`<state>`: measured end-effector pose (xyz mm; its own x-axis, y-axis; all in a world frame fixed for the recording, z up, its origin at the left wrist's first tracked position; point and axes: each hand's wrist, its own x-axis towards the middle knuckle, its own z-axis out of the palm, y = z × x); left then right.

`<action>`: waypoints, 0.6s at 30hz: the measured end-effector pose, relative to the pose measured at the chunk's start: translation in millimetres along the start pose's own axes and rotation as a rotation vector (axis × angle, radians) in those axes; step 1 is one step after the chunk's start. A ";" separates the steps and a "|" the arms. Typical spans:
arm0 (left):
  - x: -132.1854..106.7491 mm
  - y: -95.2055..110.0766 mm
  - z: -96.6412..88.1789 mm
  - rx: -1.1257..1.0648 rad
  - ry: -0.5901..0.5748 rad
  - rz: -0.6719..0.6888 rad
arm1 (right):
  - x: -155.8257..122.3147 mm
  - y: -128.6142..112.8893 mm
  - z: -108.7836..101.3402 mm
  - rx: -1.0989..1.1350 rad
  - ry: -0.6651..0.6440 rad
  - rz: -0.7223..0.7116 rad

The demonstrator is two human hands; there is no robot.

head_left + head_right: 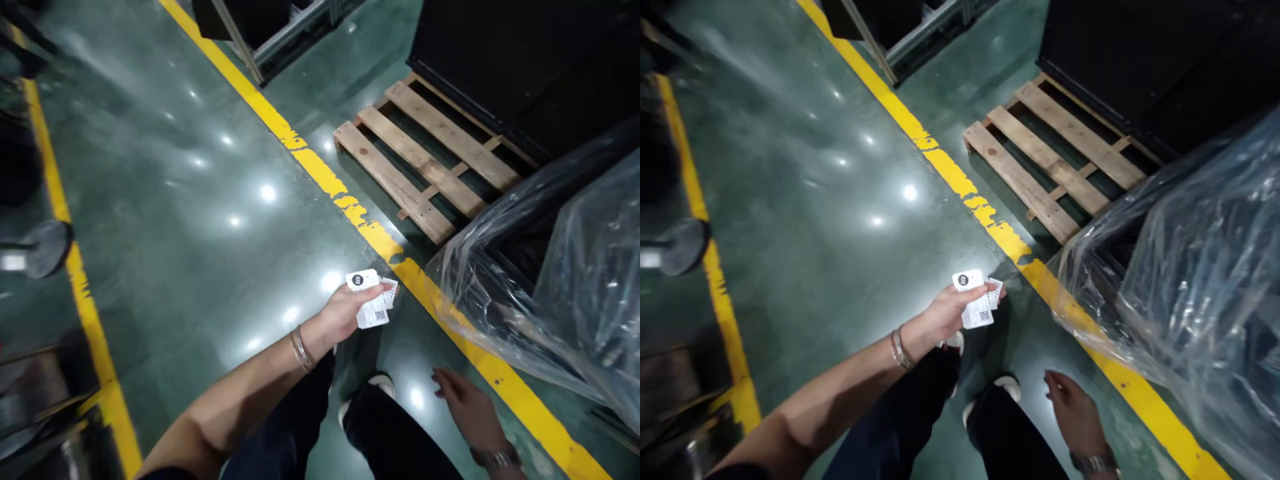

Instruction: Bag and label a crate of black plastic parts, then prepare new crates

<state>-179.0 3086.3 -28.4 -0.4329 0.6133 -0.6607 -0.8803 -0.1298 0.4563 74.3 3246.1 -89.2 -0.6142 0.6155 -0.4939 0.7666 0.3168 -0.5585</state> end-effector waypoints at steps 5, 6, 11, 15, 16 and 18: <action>-143.8 92.1 33.5 -0.120 0.107 0.076 | -69.4 -260.8 -40.1 0.219 -0.017 -0.217; -174.9 115.1 39.8 -0.159 0.115 0.092 | -83.3 -310.9 -49.2 0.241 -0.072 -0.277; -332.8 245.1 60.0 -0.400 0.157 0.190 | -170.5 -521.6 -81.9 0.232 -0.389 -0.361; -446.4 343.5 62.4 -0.582 0.151 0.300 | -249.8 -654.7 -96.5 0.178 -0.450 -0.449; -470.0 364.5 61.1 -0.617 0.148 0.327 | -267.0 -684.0 -97.8 0.163 -0.454 -0.482; -509.2 402.4 56.4 -0.672 0.154 0.381 | -295.7 -737.9 -97.1 0.137 -0.446 -0.532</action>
<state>-301.8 2765.8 525.3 -0.7076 0.3234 -0.6283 -0.5730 -0.7829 0.2425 -291.5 2900.4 533.7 -0.9394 0.0388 -0.3406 0.3290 0.3810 -0.8640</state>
